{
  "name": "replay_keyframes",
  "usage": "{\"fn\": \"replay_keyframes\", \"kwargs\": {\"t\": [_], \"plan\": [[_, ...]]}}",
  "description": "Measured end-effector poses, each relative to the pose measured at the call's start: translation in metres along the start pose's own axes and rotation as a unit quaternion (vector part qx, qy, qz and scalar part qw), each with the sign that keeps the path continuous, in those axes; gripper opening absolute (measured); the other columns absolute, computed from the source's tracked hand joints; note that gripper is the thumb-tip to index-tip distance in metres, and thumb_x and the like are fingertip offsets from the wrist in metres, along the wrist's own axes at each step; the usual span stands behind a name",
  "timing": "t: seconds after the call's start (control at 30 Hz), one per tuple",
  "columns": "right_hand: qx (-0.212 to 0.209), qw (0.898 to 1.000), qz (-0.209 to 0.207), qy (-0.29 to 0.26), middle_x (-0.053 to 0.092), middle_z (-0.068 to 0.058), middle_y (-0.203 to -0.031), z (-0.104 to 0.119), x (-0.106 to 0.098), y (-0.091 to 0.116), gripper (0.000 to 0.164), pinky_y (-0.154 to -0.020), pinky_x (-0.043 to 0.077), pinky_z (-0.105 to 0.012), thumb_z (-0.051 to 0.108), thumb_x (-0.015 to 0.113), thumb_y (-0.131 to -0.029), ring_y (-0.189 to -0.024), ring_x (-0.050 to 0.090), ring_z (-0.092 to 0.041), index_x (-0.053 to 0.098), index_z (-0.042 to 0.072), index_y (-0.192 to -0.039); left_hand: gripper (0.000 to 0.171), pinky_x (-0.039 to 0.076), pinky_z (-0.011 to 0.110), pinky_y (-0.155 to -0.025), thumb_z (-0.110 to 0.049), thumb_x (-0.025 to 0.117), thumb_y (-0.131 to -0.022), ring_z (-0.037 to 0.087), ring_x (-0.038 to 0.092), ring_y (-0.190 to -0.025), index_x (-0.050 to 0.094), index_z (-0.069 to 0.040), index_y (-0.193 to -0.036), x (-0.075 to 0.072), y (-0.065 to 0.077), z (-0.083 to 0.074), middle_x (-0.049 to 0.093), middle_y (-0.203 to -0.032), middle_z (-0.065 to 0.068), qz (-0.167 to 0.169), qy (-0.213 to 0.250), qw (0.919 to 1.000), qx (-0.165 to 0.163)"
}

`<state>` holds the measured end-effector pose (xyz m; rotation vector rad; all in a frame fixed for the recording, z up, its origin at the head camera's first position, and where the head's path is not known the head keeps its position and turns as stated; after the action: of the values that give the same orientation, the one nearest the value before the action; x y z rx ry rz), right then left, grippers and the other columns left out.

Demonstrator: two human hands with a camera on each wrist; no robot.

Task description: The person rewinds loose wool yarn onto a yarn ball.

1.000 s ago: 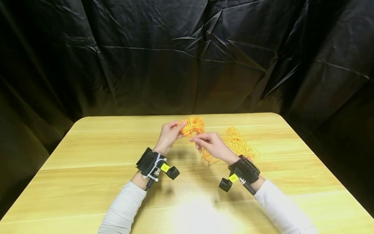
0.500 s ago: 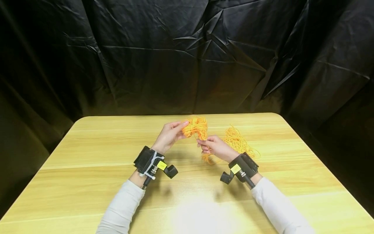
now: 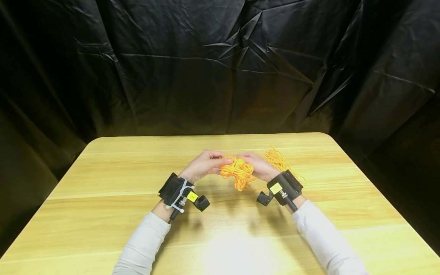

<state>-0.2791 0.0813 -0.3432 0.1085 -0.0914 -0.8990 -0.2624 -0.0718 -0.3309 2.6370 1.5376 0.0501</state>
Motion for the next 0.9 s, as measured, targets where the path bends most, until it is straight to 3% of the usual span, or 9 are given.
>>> {"fn": "replay_keyframes", "kwargs": {"t": [0.13,0.27,0.43,0.5,0.63,0.9], "plan": [[0.009,0.993,-0.078,0.094,0.047,0.004,-0.06,0.014,-0.002,-0.001,0.026,-0.052,0.035,-0.017,0.026,0.049,-0.092,-0.052,0.042,-0.006,0.062,0.006,-0.08,0.029,0.052,0.033,-0.074,-0.013,0.06,-0.085,0.017,0.062,-0.076,0.058,0.008,-0.105,0.0,0.0,0.001,0.063,-0.088,0.008,-0.008,-0.019,0.9998,-0.005],[-0.003,0.978,-0.108,0.177,0.033,0.004,-0.055,0.028,0.0,0.004,0.029,-0.05,0.027,-0.021,0.03,0.051,-0.09,-0.051,0.03,-0.011,0.061,0.005,-0.08,0.029,0.053,0.034,-0.074,-0.013,0.061,-0.084,0.017,0.063,-0.075,0.059,0.008,-0.103,-0.001,-0.001,0.003,0.063,-0.087,0.008,-0.024,-0.032,0.9992,-0.008],[-0.054,0.964,-0.098,0.24,0.051,-0.001,-0.067,0.042,0.008,0.011,0.027,-0.052,0.033,-0.021,0.023,0.051,-0.091,-0.06,0.041,-0.013,0.066,0.001,-0.09,0.027,0.053,0.032,-0.071,-0.013,0.062,-0.083,0.015,0.062,-0.072,0.06,0.008,-0.1,-0.004,-0.002,0.005,0.062,-0.085,0.007,-0.059,-0.037,0.9975,-0.012],[-0.072,0.96,-0.09,0.256,0.051,-0.003,-0.068,0.045,0.011,0.013,0.026,-0.051,0.033,-0.021,0.021,0.051,-0.091,-0.058,0.041,-0.013,0.066,0.001,-0.092,0.027,0.053,0.032,-0.07,-0.014,0.062,-0.083,0.014,0.061,-0.072,0.06,0.008,-0.099,-0.005,-0.003,0.006,0.061,-0.085,0.007,-0.074,-0.035,0.9965,-0.014],[-0.091,0.954,-0.08,0.273,0.037,-0.001,-0.055,0.048,0.016,0.017,0.026,-0.046,0.027,-0.022,0.023,0.051,-0.091,-0.049,0.033,-0.014,0.066,0.002,-0.091,0.027,0.053,0.03,-0.068,-0.016,0.064,-0.082,0.013,0.06,-0.07,0.061,0.006,-0.097,-0.007,-0.004,0.007,0.061,-0.083,0.006,-0.107,-0.024,0.9937,-0.022],[-0.099,0.961,-0.067,0.248,0.053,-0.01,-0.063,0.044,0.023,0.027,0.026,-0.054,0.043,-0.026,0.021,0.051,-0.091,-0.059,0.049,-0.023,0.064,-0.001,-0.094,0.027,0.054,0.031,-0.069,-0.016,0.065,-0.081,0.011,0.06,-0.067,0.059,0.006,-0.096,-0.016,-0.005,0.006,0.06,-0.086,0.008,-0.197,0.014,0.9803,-0.014]]}}
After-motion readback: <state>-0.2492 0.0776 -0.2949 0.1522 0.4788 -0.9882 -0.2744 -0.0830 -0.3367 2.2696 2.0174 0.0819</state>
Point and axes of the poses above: each hand's wrist, its own y-axis away from the middle knuckle, its own x-axis out of the palm, z = x × y, the point moved 4 cm from there along -y, towards the middle knuckle
